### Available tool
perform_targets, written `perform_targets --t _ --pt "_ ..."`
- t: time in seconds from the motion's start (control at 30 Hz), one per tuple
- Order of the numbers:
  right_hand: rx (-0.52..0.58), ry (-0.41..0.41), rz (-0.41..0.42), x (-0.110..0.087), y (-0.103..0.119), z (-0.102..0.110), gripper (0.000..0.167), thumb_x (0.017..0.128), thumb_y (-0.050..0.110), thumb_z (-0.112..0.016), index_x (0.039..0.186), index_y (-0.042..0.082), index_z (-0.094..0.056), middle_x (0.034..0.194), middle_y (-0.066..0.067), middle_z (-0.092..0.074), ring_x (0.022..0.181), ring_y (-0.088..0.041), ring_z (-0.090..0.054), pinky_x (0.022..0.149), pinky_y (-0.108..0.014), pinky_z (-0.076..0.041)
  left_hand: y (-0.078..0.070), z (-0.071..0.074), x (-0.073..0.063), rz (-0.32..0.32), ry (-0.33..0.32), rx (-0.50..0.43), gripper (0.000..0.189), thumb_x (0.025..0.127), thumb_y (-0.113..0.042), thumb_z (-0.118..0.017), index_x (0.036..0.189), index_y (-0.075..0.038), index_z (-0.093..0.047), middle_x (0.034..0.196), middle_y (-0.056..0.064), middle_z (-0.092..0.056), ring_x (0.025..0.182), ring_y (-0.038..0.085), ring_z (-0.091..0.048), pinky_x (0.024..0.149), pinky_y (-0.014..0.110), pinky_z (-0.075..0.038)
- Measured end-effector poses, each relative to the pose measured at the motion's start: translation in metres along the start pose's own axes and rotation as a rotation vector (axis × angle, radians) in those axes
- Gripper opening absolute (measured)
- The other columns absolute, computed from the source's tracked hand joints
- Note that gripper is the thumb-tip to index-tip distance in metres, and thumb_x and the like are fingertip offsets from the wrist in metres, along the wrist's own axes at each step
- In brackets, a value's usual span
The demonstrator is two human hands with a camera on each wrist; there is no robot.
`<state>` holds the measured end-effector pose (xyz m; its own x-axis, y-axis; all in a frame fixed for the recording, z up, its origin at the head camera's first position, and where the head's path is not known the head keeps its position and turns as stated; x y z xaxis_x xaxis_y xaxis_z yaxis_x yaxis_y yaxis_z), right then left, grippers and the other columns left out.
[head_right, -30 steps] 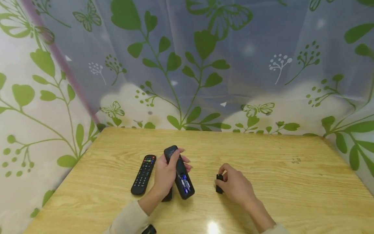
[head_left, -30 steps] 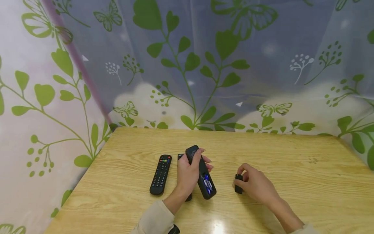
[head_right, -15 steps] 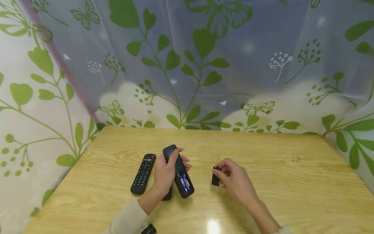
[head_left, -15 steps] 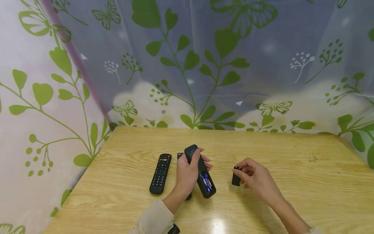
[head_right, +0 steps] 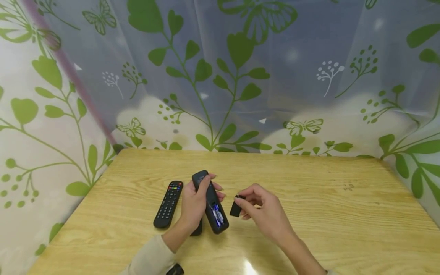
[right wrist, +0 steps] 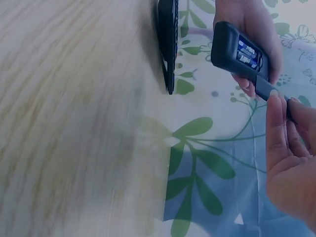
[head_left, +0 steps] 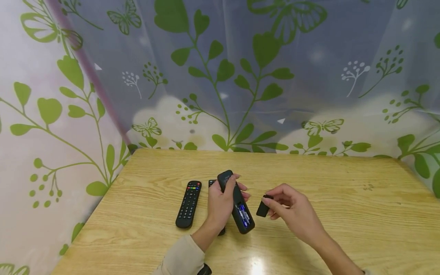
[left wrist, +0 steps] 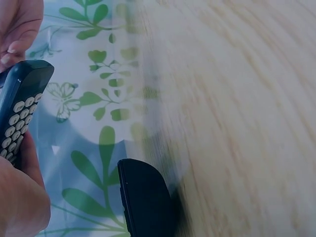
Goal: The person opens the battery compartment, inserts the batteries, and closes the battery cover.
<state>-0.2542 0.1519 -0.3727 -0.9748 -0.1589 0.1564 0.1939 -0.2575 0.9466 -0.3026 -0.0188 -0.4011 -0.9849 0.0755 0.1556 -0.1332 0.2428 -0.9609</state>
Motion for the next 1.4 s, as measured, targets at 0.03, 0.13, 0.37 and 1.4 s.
perform_targets --t 0.03,0.13,0.37,1.4 --pt "0.009 0.006 0.006 0.0 0.002 -0.001 0.018 0.09 0.014 -0.067 0.104 0.004 -0.062 0.081 -0.011 -0.064 0.067 -0.028 -0.065 0.06 -0.037 -0.059 0.0 0.0 0.0 0.001 0.0 -0.003 0.04 0.101 -0.029 -0.051 0.117 0.008 -0.053 0.087 0.019 -0.066 0.071 0.029 -0.07 0.067 0.04 -0.059" --pt "0.03 0.019 0.021 -0.001 0.005 -0.006 0.019 0.091 0.014 -0.066 0.105 0.002 -0.062 0.081 -0.011 -0.064 0.067 -0.026 -0.064 0.061 -0.038 -0.058 0.001 -0.001 0.0 0.003 0.004 -0.01 0.04 0.101 -0.029 -0.051 0.117 0.007 -0.054 0.086 0.019 -0.067 0.071 0.028 -0.07 0.067 0.041 -0.059" --pt "0.068 0.078 0.019 -0.002 0.004 -0.019 0.019 0.09 0.016 -0.067 0.105 0.005 -0.063 0.079 -0.012 -0.063 0.066 -0.024 -0.065 0.062 -0.038 -0.058 0.002 -0.002 0.0 0.02 0.007 -0.018 0.035 0.1 -0.03 -0.052 0.115 0.002 -0.057 0.086 0.017 -0.067 0.071 0.029 -0.07 0.067 0.045 -0.059" --pt "-0.064 0.19 0.203 -0.005 0.003 -0.04 0.016 0.092 0.021 -0.065 0.106 0.014 -0.068 0.091 0.003 -0.067 0.071 -0.014 -0.066 0.06 -0.037 -0.058 -0.002 -0.006 -0.004 -0.002 0.049 0.101 0.033 0.102 -0.026 -0.048 0.117 0.001 -0.058 0.087 0.015 -0.068 0.072 0.026 -0.07 0.062 0.034 -0.059"
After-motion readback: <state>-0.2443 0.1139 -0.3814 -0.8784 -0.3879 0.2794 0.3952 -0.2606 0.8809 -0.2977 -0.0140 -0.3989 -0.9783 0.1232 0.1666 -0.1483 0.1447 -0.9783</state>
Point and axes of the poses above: each hand's wrist, its own x-axis towards the middle knuckle, its own z-axis out of the back of the hand, y = z × x, the point moved 8 cm from there along x, towards the middle knuckle
